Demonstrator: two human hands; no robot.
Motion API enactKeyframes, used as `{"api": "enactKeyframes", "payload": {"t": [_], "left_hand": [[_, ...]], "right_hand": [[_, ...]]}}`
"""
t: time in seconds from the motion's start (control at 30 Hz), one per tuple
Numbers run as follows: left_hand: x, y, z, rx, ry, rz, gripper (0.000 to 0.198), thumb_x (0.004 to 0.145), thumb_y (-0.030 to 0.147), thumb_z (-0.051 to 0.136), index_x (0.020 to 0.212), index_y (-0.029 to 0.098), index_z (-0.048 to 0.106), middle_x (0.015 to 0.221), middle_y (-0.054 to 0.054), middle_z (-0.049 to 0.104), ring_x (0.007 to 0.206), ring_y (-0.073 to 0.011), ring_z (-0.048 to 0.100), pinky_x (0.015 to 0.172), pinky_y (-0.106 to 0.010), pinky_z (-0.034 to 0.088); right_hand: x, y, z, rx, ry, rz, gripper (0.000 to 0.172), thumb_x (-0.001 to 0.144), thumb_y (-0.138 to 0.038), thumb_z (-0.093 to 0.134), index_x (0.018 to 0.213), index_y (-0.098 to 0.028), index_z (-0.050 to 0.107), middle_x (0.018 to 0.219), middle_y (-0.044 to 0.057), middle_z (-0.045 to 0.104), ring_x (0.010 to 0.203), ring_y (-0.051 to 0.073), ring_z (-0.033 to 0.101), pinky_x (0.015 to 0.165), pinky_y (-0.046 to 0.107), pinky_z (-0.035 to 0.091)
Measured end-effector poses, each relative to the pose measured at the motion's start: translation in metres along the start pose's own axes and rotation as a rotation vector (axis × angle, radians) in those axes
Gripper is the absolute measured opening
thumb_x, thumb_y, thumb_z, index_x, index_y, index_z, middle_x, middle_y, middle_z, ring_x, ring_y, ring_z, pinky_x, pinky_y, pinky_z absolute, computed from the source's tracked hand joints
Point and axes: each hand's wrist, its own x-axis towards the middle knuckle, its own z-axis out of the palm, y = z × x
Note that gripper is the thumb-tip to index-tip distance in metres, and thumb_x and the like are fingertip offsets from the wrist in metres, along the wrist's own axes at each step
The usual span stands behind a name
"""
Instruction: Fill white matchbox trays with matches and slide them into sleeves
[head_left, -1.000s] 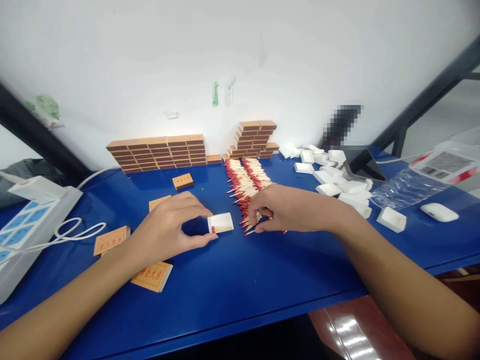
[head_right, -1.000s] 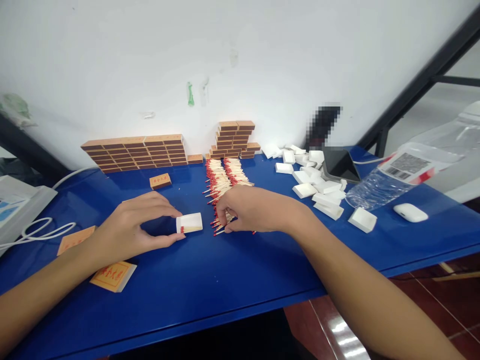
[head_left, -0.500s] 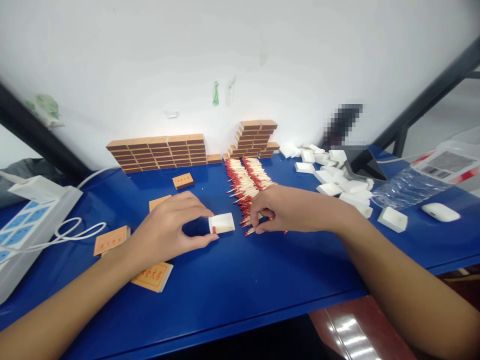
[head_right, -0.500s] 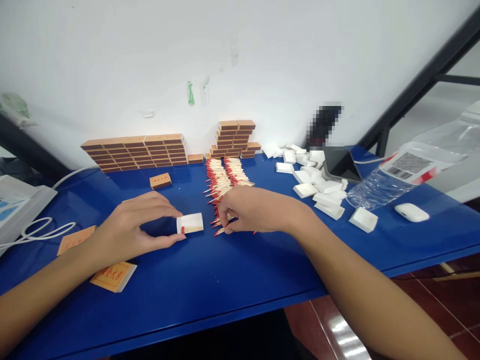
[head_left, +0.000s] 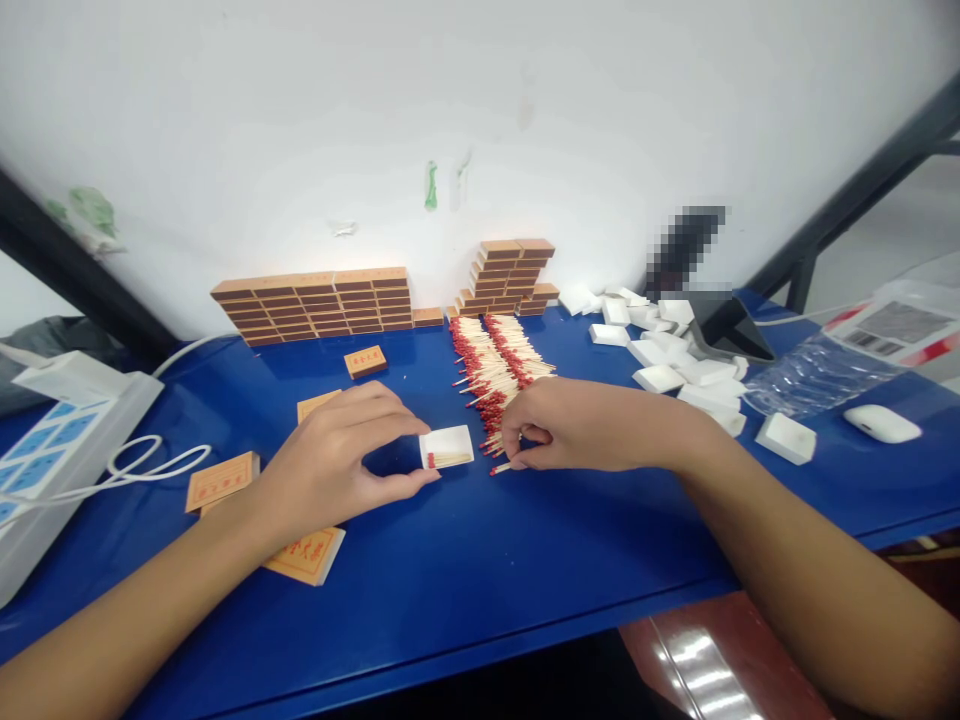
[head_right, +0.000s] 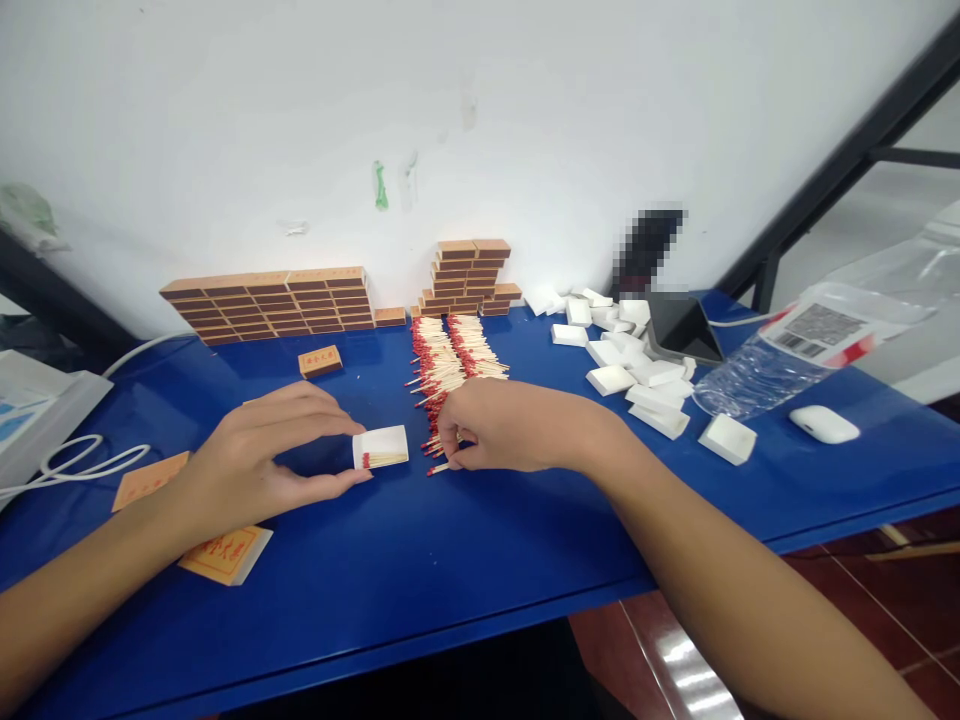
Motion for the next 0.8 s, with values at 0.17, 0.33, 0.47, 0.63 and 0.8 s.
{"api": "enactKeyframes", "payload": {"t": [0.17,0.33,0.47,0.63,0.8], "left_hand": [[-0.001,0.001,0.000,0.058,0.028,0.038,0.023,0.091,0.027,0.082,0.109,0.018,0.072,0.097,-0.005,0.074,0.089,-0.0193,0.066,0.081,-0.035,0.056],[-0.002,-0.001,0.000,0.081,0.011,0.041,0.024,0.091,0.028,0.082,0.110,0.018,0.071,0.098,-0.005,0.075,0.089,-0.0194,0.066,0.081,-0.036,0.056],[-0.001,0.000,0.001,0.101,0.019,0.043,0.025,0.091,0.029,0.083,0.109,0.017,0.071,0.096,-0.006,0.075,0.088,-0.0204,0.066,0.081,-0.038,0.056],[-0.002,0.000,0.003,0.107,0.021,0.031,0.024,0.091,0.031,0.082,0.108,0.017,0.072,0.096,-0.006,0.075,0.088,-0.0215,0.067,0.079,-0.038,0.057],[-0.003,0.001,0.003,0.110,0.033,0.038,0.024,0.091,0.031,0.082,0.109,0.017,0.072,0.096,-0.006,0.076,0.087,-0.0218,0.067,0.079,-0.038,0.057]], "right_hand": [[-0.004,-0.002,-0.004,0.087,0.047,0.030,0.012,0.092,-0.020,0.069,0.093,-0.021,0.080,0.073,-0.002,0.067,0.058,0.011,0.054,0.057,0.026,0.037],[0.000,-0.008,0.000,0.157,0.217,-0.035,0.012,0.095,-0.025,0.071,0.087,-0.021,0.078,0.067,-0.005,0.055,0.057,0.010,0.048,0.055,0.026,0.034],[0.011,-0.017,0.013,0.150,0.371,-0.072,0.007,0.094,-0.019,0.071,0.090,-0.020,0.077,0.069,-0.005,0.055,0.061,0.010,0.046,0.058,0.026,0.032],[0.025,-0.024,0.030,0.074,0.503,-0.108,0.006,0.095,-0.018,0.071,0.091,-0.016,0.075,0.071,-0.004,0.055,0.065,0.011,0.046,0.064,0.027,0.032],[0.031,-0.024,0.042,-0.002,0.525,-0.093,0.005,0.094,-0.014,0.071,0.092,-0.016,0.076,0.074,-0.002,0.059,0.067,0.012,0.050,0.067,0.026,0.034]]}}
